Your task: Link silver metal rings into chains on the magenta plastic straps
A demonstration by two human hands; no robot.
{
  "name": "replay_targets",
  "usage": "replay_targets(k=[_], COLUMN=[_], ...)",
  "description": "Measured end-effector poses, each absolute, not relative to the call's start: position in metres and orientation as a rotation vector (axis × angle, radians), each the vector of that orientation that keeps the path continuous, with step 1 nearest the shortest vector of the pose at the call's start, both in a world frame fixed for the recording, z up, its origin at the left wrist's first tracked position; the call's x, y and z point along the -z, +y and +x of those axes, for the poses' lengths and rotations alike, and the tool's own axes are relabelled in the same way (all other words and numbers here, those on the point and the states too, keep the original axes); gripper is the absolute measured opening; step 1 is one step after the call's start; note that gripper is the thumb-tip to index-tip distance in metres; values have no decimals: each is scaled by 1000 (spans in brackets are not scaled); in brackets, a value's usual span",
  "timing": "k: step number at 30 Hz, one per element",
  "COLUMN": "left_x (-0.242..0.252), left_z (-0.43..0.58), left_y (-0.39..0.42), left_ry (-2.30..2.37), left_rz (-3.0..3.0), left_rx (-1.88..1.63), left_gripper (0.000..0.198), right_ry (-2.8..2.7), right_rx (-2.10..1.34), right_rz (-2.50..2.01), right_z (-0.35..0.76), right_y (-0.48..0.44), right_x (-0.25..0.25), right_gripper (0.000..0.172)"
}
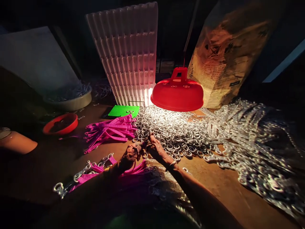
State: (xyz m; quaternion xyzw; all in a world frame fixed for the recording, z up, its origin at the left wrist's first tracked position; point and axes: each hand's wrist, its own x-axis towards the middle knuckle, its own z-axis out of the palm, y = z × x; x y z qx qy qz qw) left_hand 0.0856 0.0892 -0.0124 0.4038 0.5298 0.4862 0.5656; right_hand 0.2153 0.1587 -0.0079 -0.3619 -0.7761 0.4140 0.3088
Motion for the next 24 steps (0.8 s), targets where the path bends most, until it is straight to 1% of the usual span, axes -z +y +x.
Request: replay_targets(k=[4, 7, 10, 14, 19, 24], left_x=[-25, -62, -83, -70, -45, -50], left_z=[75, 67, 65, 76, 95, 100], left_y=[91, 84, 70, 41, -3, -31], left_ry=[1188, 1216, 1170, 1082, 889, 907], left_rz=[818, 856, 961, 1022, 784, 744], left_rx=[-1077, -861, -659, -602, -668, -768], left_gripper=[36, 32, 31, 33, 31, 29], right_ry=[-2306, -2404, -2388, -2307, -2179, -2089], right_rx=[-1182, -1221, -1176, -1140, -1270, -1464], right_rz=[-891, -820, -803, -896, -971, -1033], right_z=[227, 244, 263, 287, 300, 289], right_y=[149, 123, 87, 40, 4, -7], right_x=[-25, -47, -50, -37, -27, -28], right_gripper=[21, 33, 37, 38, 34, 35])
